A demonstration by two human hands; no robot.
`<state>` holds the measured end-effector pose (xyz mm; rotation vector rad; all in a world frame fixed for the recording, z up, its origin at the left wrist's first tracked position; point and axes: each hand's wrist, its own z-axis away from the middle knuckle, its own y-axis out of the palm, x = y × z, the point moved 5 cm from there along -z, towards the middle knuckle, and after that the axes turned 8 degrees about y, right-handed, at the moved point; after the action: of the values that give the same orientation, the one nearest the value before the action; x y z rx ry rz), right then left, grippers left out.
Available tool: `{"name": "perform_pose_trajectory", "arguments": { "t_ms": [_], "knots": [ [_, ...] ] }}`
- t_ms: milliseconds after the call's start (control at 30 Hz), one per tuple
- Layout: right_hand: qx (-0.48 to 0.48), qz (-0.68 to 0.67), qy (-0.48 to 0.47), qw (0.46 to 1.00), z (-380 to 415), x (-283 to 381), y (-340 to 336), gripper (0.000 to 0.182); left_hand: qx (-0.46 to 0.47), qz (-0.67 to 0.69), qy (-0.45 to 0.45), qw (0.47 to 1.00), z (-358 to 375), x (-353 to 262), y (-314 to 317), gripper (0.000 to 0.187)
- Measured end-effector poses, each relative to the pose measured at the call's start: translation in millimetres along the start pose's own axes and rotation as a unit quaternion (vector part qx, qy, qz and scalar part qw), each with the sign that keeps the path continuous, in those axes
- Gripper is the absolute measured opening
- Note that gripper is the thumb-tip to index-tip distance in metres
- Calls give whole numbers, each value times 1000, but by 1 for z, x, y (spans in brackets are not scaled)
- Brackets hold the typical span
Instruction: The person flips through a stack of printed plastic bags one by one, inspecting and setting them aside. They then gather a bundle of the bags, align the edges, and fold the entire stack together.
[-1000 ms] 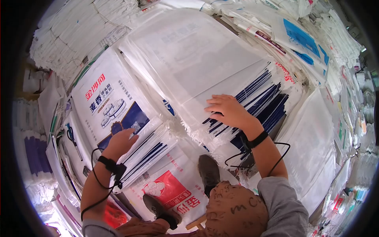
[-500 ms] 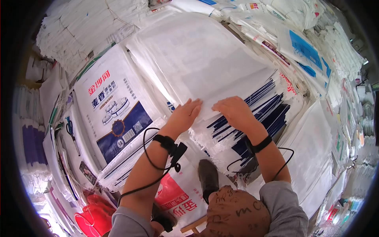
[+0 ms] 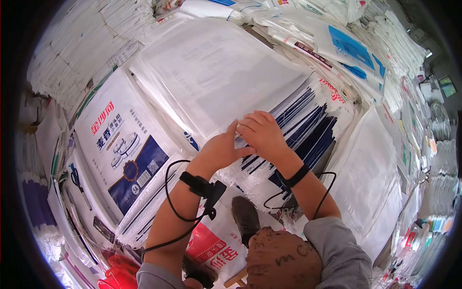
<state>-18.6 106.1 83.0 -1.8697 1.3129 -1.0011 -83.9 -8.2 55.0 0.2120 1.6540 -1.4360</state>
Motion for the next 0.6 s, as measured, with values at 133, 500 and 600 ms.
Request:
{"name": "perform_pose_trajectory", "arguments": {
  "t_ms": [133, 500, 600],
  "knots": [
    [-82, -40, 115, 989, 28, -22, -4, 21, -61, -47, 53, 996, -13, 18, 16, 40],
    [87, -4, 34, 996, 39, -28, 16, 27, -100, 33, -7, 994, -4, 19, 6, 33],
    [144, -2, 18, 989, 34, -26, 25, 27, -159, 69, 75, 982, -2, 19, 5, 36]
  ]
}}
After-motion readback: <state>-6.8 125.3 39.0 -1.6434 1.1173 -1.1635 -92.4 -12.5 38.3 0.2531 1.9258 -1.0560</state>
